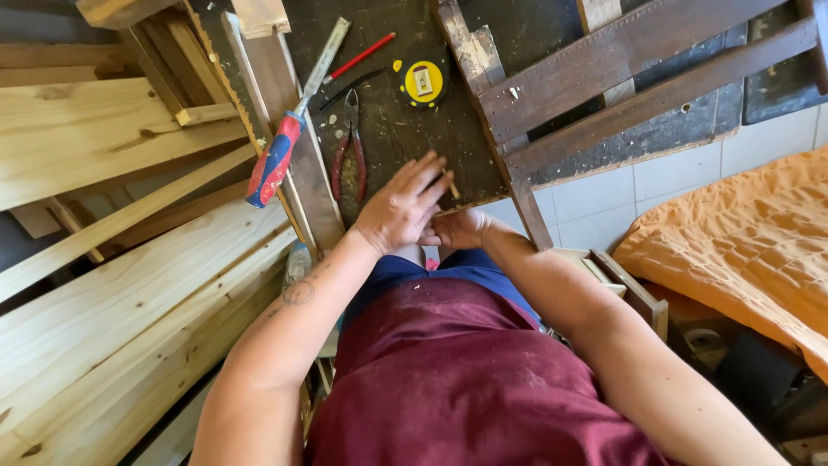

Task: The person saws a small piece of wood with a handsaw and then picks up and inspects a wooden crate assembly in a workshop.

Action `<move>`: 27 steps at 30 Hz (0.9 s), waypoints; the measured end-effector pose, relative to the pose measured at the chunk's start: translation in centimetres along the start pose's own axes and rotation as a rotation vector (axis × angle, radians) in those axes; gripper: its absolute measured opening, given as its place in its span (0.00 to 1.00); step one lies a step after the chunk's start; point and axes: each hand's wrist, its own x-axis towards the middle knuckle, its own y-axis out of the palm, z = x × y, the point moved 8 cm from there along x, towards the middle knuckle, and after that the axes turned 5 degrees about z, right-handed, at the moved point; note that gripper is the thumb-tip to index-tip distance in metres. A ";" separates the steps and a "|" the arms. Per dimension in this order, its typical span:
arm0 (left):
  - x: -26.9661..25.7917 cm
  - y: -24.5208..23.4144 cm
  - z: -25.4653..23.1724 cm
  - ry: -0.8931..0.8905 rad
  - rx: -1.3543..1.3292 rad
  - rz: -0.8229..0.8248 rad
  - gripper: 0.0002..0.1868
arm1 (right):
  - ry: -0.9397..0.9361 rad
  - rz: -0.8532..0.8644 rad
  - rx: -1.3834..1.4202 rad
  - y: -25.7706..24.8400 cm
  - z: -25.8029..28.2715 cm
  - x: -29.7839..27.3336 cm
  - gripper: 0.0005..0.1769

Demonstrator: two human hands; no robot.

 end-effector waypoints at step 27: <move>-1.0 -9.3 -6.7 -0.482 -2.068 -0.156 0.61 | -0.202 -0.138 0.055 -7.6 1.3 -1.9 0.21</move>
